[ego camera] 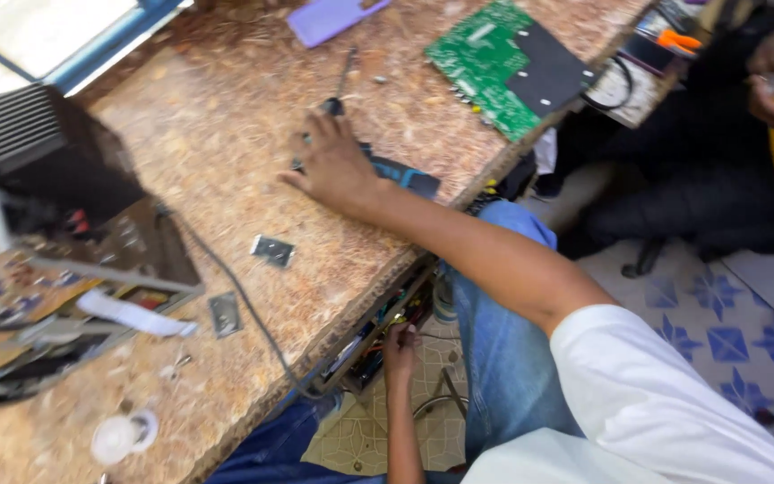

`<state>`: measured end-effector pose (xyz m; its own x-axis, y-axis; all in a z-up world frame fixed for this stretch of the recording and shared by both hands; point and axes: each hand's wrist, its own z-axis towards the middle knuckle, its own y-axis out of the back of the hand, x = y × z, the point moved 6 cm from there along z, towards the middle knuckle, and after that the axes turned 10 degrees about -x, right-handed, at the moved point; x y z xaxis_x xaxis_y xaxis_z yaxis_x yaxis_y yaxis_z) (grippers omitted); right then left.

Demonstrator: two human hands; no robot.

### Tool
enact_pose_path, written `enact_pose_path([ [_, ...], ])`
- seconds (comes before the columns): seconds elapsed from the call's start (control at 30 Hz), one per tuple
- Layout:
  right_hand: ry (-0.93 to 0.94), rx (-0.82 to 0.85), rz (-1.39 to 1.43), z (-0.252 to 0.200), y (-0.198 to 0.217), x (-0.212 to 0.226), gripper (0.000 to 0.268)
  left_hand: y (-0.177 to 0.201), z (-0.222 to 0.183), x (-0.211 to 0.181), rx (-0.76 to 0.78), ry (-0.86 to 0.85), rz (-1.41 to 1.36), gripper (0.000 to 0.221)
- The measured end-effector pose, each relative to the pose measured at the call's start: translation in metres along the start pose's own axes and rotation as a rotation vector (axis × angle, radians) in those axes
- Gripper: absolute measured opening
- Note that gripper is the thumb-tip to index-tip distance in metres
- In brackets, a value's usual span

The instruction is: Soldering components on a small circuit board as part of an electronics repair task.

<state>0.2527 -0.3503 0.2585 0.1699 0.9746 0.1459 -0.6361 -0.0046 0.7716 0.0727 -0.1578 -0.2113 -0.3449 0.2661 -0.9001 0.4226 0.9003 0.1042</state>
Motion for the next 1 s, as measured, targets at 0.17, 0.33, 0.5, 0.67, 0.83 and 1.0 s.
enact_pose_path([
  [0.17,-0.005,-0.06,0.003,-0.002,-0.019,-0.005,0.062,0.006,-0.021,-0.038,0.003,0.009,-0.014,0.023],
  [0.33,-0.037,-0.112,0.125,0.001,-0.005,-0.016,0.057,0.007,-0.028,-0.054,-0.009,0.062,-0.092,0.021],
  [0.5,-0.061,-0.31,0.269,-0.01,0.027,-0.031,0.045,0.007,-0.022,-0.046,-0.012,0.029,-0.057,0.022],
  [0.67,-0.095,-0.338,0.313,-0.033,0.054,-0.029,0.038,0.018,-0.021,-0.063,-0.158,-0.088,-0.17,0.018],
  [0.83,-0.12,-0.495,0.444,-0.056,0.086,-0.027,0.022,0.042,-0.031,-0.101,-0.206,-0.121,-0.561,0.022],
  [1.0,-0.311,-0.398,0.872,-0.056,0.096,-0.024,0.038,0.067,-0.035,-0.069,-0.533,0.416,-0.926,0.042],
])
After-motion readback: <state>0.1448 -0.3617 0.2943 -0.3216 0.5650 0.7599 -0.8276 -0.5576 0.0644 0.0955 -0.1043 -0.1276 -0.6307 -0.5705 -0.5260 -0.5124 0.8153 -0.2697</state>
